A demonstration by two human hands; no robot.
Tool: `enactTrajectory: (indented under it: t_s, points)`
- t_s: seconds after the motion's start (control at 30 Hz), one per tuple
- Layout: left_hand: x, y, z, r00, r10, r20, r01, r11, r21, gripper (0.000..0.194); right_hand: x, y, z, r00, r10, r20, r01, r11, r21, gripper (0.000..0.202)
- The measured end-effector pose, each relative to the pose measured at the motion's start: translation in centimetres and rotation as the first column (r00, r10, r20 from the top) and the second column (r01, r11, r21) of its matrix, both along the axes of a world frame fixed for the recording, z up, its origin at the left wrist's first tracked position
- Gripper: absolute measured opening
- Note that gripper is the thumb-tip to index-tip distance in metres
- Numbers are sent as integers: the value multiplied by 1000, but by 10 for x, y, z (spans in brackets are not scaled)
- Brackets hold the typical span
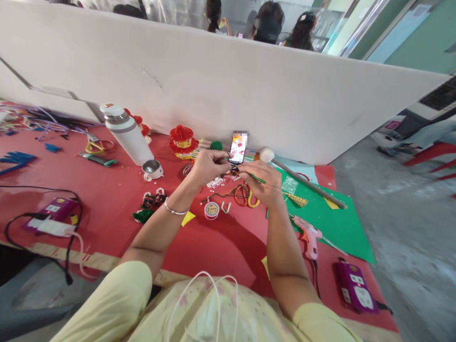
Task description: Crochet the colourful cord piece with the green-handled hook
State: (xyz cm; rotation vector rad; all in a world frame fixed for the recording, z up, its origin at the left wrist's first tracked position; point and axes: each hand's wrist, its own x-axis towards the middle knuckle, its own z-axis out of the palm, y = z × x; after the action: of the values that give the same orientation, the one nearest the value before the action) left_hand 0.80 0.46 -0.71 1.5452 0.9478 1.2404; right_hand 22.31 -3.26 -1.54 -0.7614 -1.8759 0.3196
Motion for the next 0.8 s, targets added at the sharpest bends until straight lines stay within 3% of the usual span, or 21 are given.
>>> enactTrajectory:
  t_s: [0.13,0.23,0.47,0.6,0.7,0.8]
  points:
    - [-4,1,0,980,-195,-36,193,980,-43,28,4,-6,3,984,-16,-177,-25,973,-229,17]
    - [-6,0,3,969,-240,-63,238,970,-41,30,6,-4,0,953,-52,-297,-49,945,-322,20]
    - [-6,-3,11,965,-230,-123,228,973,-29,24,7,-9,7,962,-56,-267,-45,932,-360,20]
    - [-8,-2,12,968,-220,-120,220,975,-19,25,6,-9,5,940,5,-341,-151,903,-403,23]
    - [-5,-3,12,951,-308,18,309,949,-56,28,0,-1,-6,882,101,-460,-296,879,-374,29]
    - [2,-5,11,925,-326,194,346,935,-82,32,-7,8,-14,885,124,-448,-257,934,-249,29]
